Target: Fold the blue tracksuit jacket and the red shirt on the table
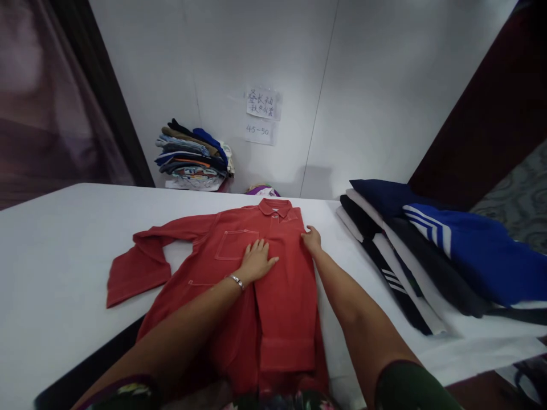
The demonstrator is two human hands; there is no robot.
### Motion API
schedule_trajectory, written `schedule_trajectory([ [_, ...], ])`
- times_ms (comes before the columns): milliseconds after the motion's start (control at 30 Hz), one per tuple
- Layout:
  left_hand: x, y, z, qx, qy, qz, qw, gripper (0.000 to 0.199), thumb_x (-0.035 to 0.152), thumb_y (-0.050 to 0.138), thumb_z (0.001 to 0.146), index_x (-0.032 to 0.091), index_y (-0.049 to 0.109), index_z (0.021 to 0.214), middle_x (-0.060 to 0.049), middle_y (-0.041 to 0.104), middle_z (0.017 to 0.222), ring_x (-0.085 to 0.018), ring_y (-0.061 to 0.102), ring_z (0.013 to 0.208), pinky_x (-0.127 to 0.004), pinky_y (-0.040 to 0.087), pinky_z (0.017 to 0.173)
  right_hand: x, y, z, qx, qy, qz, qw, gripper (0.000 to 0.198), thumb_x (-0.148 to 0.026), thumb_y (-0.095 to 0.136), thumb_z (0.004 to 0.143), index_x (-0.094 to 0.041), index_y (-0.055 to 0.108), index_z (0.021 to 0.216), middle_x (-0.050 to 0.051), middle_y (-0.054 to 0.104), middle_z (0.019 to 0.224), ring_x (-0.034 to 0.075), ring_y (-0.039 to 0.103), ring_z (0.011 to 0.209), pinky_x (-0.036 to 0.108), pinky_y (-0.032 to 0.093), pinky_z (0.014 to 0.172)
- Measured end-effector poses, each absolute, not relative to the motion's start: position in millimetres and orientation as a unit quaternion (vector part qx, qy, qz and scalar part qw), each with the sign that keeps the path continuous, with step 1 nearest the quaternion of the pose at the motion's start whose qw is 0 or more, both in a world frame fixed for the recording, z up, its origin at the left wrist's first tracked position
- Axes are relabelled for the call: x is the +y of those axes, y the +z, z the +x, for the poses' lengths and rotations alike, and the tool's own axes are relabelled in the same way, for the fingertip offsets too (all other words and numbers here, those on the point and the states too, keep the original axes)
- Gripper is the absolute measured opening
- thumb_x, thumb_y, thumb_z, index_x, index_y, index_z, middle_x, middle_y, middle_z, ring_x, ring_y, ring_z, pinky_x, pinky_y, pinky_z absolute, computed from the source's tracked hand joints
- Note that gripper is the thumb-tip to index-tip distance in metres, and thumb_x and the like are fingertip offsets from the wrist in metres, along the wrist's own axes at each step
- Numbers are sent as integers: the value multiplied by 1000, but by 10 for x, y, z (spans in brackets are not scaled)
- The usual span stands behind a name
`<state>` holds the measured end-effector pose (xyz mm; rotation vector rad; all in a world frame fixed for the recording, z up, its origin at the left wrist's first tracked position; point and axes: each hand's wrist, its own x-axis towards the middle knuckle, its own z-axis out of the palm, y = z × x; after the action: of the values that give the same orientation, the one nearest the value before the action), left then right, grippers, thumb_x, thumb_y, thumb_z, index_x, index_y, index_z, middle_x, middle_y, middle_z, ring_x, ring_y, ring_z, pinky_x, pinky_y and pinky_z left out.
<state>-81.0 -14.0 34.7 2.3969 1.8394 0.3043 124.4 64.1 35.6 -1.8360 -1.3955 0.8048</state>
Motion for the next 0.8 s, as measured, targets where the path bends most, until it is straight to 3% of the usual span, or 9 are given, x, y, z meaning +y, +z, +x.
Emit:
schedule_trajectory([
  [200, -173, 24, -839, 626, 100, 771, 59, 68, 53, 32, 94, 9, 40, 144, -20, 32, 153, -30, 23, 145, -51, 19, 115, 573, 194, 1364, -583, 215, -735, 270, 41, -19, 52, 84, -20, 56, 126, 11, 57, 127, 26, 53, 120, 35, 39, 100],
  [333, -190, 54, -833, 626, 109, 770, 54, 65, 53, 32, 94, 12, 42, 143, -18, 34, 153, -29, 24, 145, -50, 19, 115, 751, 262, 1387, -583, 206, -747, 246, 43, -32, 53, 90, -14, 53, 129, 17, 57, 127, 29, 52, 122, 36, 40, 98],
  [500, -195, 39, -836, 623, 128, 770, 54, 66, 55, 32, 93, 11, 44, 142, -18, 36, 152, -29, 27, 144, -50, 20, 115, 1078, 338, 1356, -559, 241, -757, 239, 40, -38, 61, 88, -13, 58, 119, 16, 64, 118, 29, 58, 114, 35, 46, 90],
  [633, -208, 14, -857, 623, 138, 768, 57, 64, 53, 33, 93, 11, 45, 140, -18, 37, 151, -28, 28, 143, -49, 20, 115, 1208, 300, 1300, -537, 301, -745, 258, 33, -34, 67, 86, -10, 63, 108, 13, 66, 107, 26, 64, 99, 37, 52, 83],
  [800, -84, 177, -809, 626, 118, 764, 108, 63, 53, 35, 93, 13, 43, 141, -18, 35, 153, -28, 26, 144, -50, 21, 114, 1331, 385, 1354, -520, 334, -698, 361, 34, -36, 58, 94, -16, 56, 122, 8, 58, 121, 22, 61, 102, 42, 54, 85],
])
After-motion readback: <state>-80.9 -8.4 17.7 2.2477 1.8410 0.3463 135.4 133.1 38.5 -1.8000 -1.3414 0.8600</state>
